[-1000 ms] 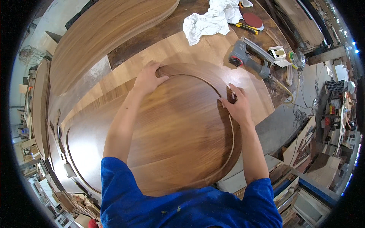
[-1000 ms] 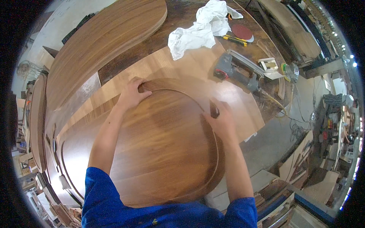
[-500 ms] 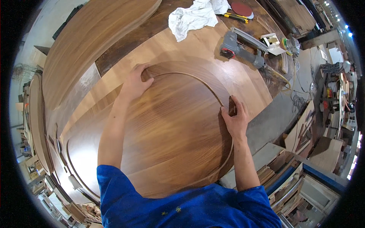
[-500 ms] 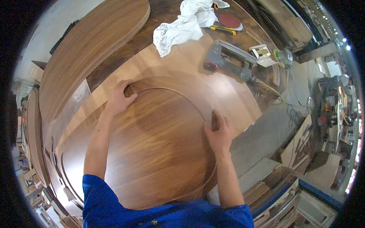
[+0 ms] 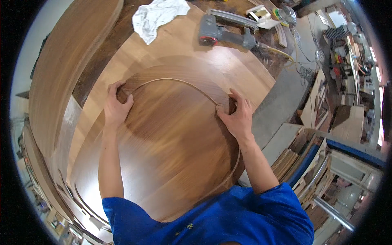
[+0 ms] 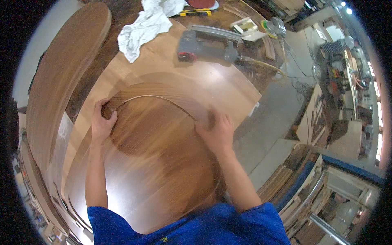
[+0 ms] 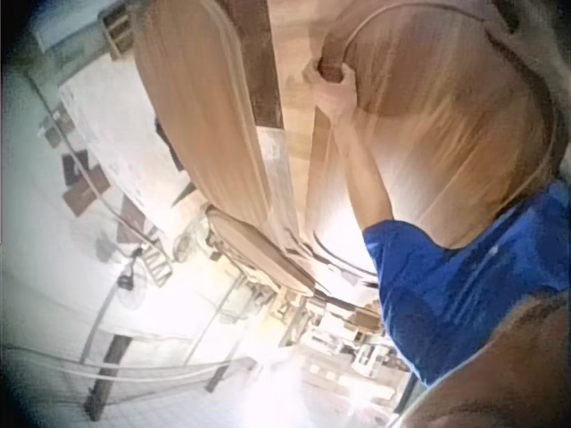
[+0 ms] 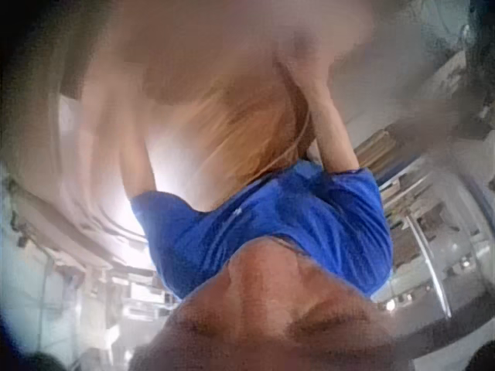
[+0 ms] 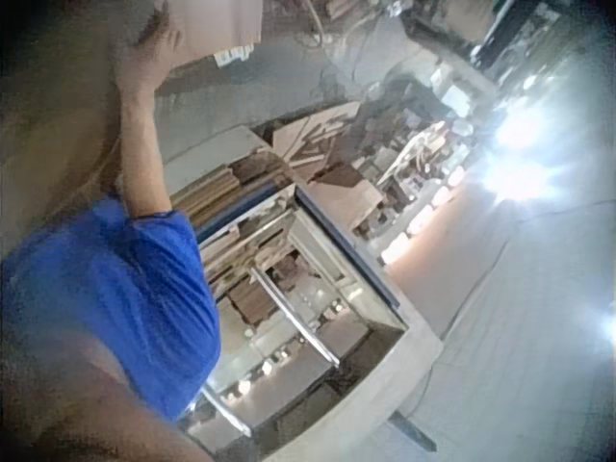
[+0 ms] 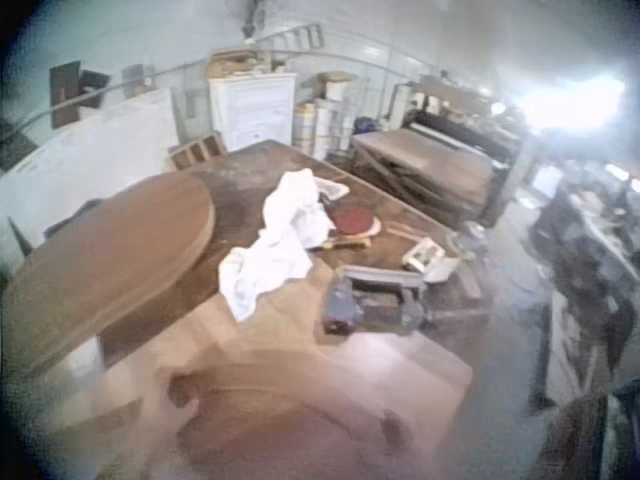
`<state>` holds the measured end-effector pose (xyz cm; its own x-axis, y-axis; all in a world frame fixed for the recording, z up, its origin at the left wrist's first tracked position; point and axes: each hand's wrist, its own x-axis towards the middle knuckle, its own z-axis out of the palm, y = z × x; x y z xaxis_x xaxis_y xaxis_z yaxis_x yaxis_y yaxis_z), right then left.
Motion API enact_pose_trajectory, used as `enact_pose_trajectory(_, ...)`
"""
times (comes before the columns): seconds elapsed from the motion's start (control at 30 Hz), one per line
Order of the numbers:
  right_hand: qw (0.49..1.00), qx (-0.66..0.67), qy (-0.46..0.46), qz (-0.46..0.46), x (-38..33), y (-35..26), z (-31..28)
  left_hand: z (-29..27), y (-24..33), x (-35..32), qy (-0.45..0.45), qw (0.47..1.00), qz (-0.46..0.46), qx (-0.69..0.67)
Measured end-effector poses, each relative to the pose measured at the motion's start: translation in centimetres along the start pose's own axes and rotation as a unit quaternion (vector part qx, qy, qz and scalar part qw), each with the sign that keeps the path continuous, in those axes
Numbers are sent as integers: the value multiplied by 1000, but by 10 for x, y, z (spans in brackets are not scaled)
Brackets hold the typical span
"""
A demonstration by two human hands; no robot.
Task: The person sands the edge of a curved wooden panel using a handheld orbital sander, then fits the panel into a larger wooden frame and secures it with a nail gun and a hammer.
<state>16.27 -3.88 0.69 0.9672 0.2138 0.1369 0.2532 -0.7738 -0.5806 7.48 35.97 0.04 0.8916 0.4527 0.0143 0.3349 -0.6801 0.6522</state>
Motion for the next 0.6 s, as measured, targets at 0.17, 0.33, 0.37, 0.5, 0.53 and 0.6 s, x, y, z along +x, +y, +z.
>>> enact_pose_trajectory(0.17,999,-38,-4,14,-4,9,-1,5,7,5,-18,999,-25,24)
enact_pose_trajectory(0.33,1000,-22,11,15,-2,5,2,4,3,9,-9,997,-13,78)
enact_pose_trajectory(0.37,999,-27,15,14,-2,5,3,7,1,10,0,995,-8,99)
enact_pose_trajectory(0.5,999,-24,3,22,1,3,2,14,-4,9,33,995,35,84)
enact_pose_trajectory(0.53,1000,-20,5,24,2,2,2,15,-2,8,43,994,34,98)
enact_pose_trajectory(0.6,999,-21,-1,29,2,2,0,18,-1,8,56,992,26,109)
